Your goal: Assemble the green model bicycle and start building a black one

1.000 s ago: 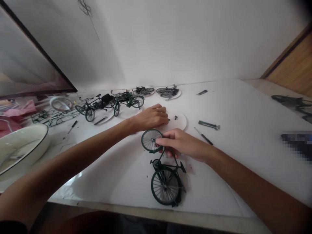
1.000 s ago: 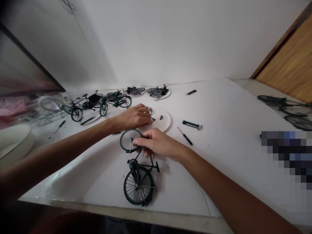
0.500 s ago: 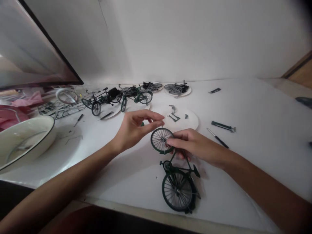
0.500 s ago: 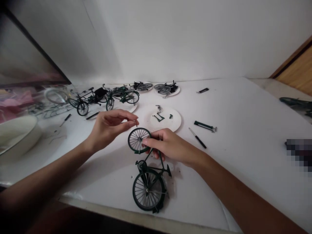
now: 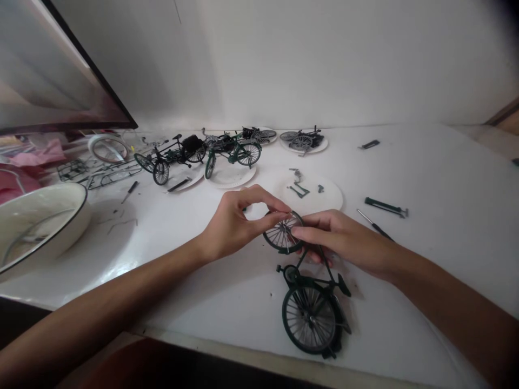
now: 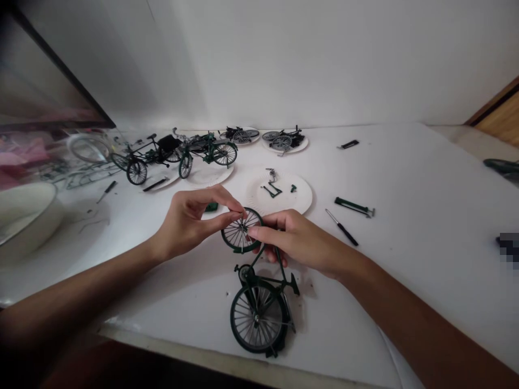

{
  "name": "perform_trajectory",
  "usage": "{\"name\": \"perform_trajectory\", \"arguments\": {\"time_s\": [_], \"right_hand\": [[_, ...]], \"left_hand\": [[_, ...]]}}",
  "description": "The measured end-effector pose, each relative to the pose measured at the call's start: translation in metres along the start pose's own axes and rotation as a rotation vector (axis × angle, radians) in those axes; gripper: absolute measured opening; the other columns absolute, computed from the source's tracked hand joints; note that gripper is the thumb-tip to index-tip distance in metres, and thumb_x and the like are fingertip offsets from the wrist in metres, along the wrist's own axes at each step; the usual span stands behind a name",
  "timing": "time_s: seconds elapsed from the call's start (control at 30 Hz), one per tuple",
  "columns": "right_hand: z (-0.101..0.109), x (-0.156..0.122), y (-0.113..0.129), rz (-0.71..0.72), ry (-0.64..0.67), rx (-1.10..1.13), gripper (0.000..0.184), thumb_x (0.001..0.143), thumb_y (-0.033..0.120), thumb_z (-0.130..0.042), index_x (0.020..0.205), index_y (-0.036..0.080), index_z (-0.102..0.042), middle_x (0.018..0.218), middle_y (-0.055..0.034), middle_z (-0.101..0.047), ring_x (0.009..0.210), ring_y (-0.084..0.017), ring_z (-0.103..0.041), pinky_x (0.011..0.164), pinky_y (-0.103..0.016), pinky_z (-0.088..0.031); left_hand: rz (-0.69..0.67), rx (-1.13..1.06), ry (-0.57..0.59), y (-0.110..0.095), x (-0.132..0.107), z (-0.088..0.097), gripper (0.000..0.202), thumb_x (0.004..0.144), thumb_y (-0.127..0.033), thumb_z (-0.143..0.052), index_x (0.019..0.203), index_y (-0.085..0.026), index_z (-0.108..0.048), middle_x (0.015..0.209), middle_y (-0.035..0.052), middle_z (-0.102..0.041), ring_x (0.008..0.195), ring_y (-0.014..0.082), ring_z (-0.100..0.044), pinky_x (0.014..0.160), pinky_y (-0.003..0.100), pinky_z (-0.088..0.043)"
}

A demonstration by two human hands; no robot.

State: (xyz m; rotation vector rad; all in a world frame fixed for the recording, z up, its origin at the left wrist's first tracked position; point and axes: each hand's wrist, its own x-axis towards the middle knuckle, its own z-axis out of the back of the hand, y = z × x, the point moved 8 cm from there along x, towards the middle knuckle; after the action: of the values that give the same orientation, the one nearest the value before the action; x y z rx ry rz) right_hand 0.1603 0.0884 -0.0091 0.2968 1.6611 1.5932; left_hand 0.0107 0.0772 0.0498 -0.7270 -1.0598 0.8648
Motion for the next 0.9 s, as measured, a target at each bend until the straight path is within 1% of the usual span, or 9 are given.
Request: {"name": "perform_trajectory", "arguments": {"time_s": [0.17,0.3,0.37,0.5,0.63,0.73,0.9], "right_hand": [[0.001,-0.001,-0.002,0.002,-0.001,0.01,0.03,0.091,0.046,-0.065,0.084,0.017,-0.068,0.061,0.0016,-0.058,0.055,-0.009,-0.053,0.047,-0.02,-0.041],[0.0,0.0,0.0,0.011,0.001,0.014,0.028,0.091,0.044,-0.065,0.086,0.017,-0.069,0.069,0.0005,-0.061,0.057,-0.008,-0.054,0.048,-0.02,-0.041],[0.0,0.0,0.0,0.013,0.001,0.017,0.028,0.091,0.043,-0.065,0.087,0.016,-0.069,0.072,-0.0003,-0.062,0.058,-0.008,-0.055,0.048,-0.02,-0.041],[0.001,-0.001,0.0,0.006,0.002,0.006,0.029,0.092,0.044,-0.065,0.087,0.016,-0.069,0.068,-0.0005,-0.062,0.058,-0.009,-0.054,0.047,-0.02,-0.04],[0.001,-0.002,0.0,0.014,0.004,0.013,0.031,0.092,0.045,-0.065,0.088,0.015,-0.069,0.071,-0.0019,-0.064,0.058,-0.008,-0.053,0.047,-0.02,-0.04],[0.001,-0.002,-0.002,0.016,0.0,0.033,0.033,0.092,0.046,-0.065,0.089,0.014,-0.069,0.069,-0.0015,-0.062,0.058,-0.008,-0.053,0.048,-0.02,-0.039],[0.003,0.0,-0.005,-0.001,-0.017,0.069,0.038,0.09,0.052,-0.066,0.091,0.014,-0.07,0.076,-0.0043,-0.065,0.059,-0.009,-0.053,0.05,-0.022,-0.039]], "left_hand": [[-0.053,0.066,0.025,-0.004,0.0,-0.003,0.004,0.087,-0.021,-0.076,0.09,-0.02,-0.077,0.091,0.0046,-0.076,0.088,0.0186,-0.068,0.084,0.037,-0.052],[-0.116,0.162,0.038,-0.006,-0.002,-0.004,0.005,0.088,-0.022,-0.076,0.093,-0.023,-0.077,0.091,0.0027,-0.077,0.087,0.0189,-0.066,0.093,0.042,-0.045],[-0.131,0.188,0.045,-0.007,-0.002,-0.004,0.005,0.088,-0.023,-0.076,0.093,-0.024,-0.077,0.092,0.0026,-0.078,0.088,0.0198,-0.066,0.094,0.044,-0.044],[-0.15,0.205,0.049,-0.008,-0.003,-0.005,0.005,0.088,-0.023,-0.076,0.093,-0.025,-0.076,0.091,0.0028,-0.077,0.086,0.0202,-0.065,0.094,0.045,-0.044],[-0.176,0.223,0.067,-0.011,-0.003,-0.006,0.005,0.089,-0.021,-0.074,0.093,-0.024,-0.074,0.091,0.0024,-0.077,0.086,0.0201,-0.065,0.095,0.046,-0.042],[-0.189,0.249,0.089,-0.012,-0.003,-0.007,0.004,0.09,-0.021,-0.072,0.094,-0.023,-0.073,0.092,0.0032,-0.077,0.088,0.0209,-0.066,0.096,0.047,-0.041],[-0.184,0.27,0.093,-0.009,-0.004,-0.006,0.004,0.091,-0.021,-0.069,0.095,-0.021,-0.07,0.095,0.005,-0.075,0.093,0.0217,-0.066,0.095,0.046,-0.045]]}}
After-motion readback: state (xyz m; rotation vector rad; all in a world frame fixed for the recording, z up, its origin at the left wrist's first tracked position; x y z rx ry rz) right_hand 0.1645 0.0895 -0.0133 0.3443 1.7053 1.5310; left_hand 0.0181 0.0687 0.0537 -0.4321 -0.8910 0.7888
